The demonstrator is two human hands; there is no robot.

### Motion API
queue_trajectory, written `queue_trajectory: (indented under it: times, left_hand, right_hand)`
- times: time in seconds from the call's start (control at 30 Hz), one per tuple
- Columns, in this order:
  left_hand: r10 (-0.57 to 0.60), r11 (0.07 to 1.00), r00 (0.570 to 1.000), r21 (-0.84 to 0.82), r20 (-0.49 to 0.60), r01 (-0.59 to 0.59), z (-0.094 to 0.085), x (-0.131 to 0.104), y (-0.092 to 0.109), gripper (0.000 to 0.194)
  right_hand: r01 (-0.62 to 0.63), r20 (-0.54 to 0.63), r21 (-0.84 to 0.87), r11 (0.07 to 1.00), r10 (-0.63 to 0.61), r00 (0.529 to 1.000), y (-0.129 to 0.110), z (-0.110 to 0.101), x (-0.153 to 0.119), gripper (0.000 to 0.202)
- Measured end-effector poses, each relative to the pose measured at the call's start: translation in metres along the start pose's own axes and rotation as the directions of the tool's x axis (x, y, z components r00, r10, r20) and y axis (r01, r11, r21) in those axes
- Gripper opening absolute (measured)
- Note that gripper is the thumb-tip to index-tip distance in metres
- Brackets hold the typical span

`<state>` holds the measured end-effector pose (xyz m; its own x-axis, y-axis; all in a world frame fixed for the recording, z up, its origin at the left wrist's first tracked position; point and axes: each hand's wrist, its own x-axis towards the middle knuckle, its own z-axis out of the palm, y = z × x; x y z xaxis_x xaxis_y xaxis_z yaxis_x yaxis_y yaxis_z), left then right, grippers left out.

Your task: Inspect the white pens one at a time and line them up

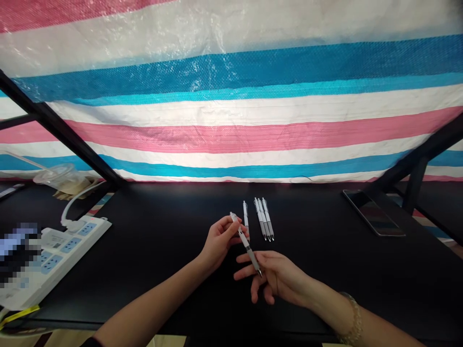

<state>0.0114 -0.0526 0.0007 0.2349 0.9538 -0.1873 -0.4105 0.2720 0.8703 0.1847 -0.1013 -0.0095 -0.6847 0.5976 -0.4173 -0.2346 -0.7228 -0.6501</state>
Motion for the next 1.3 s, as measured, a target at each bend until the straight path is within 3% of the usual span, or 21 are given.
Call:
queue_trajectory:
  times: [0.2, 0.37, 0.5, 0.67, 0.83, 0.97, 1.07, 1.3]
  left_hand:
    - [0.039, 0.999, 0.999, 0.031, -0.015, -0.038, 0.0008, 0.0009, 0.0026, 0.025]
    - [0.036, 0.999, 0.999, 0.024, -0.021, -0.035, 0.0010, 0.0009, 0.0030, 0.025]
    - [0.046, 0.999, 0.998, 0.031, -0.031, -0.045, 0.0011, 0.0005, 0.0019, 0.026]
    - [0.027, 0.999, 0.999, 0.018, -0.044, -0.027, 0.0004, 0.0016, -0.0004, 0.027]
    - [0.025, 0.999, 0.999, 0.028, -0.036, -0.024, 0.0012, 0.0016, -0.0004, 0.029]
    - [0.034, 0.999, 0.998, 0.024, -0.059, -0.032, 0.0013, 0.0013, 0.0003, 0.028]
    - [0.045, 0.999, 0.997, 0.028, -0.061, -0.043, 0.0011, 0.0011, 0.0006, 0.027]
    - [0.053, 0.998, 0.996, 0.031, -0.069, -0.051, 0.0025, 0.0002, -0.0002, 0.029]
  right_hand:
    - [0.011, -0.088, -0.046, 0.999, -0.015, 0.996, 0.0023, 0.0003, 0.0010, 0.040]
    - [-0.030, -0.062, -0.018, 0.999, 0.029, 0.998, 0.0017, 0.0010, 0.0005, 0.045]
    - [0.016, -0.128, -0.085, 0.996, -0.027, 0.991, 0.0016, 0.0011, -0.0001, 0.042]
    - [0.011, -0.088, -0.032, 0.999, -0.014, 0.996, 0.0036, 0.0009, 0.0003, 0.043]
    - [0.035, -0.156, -0.085, 0.996, -0.048, 0.987, 0.0046, 0.0000, 0.0015, 0.040]
    - [0.032, -0.138, -0.047, 0.998, -0.038, 0.990, 0.0037, 0.0004, 0.0015, 0.044]
    - [0.069, -0.187, -0.104, 0.992, -0.087, 0.978, 0.0016, 0.0022, 0.0002, 0.040]
    - [0.095, -0.183, -0.198, 0.976, -0.132, 0.974, 0.0002, 0.0034, 0.0000, 0.043]
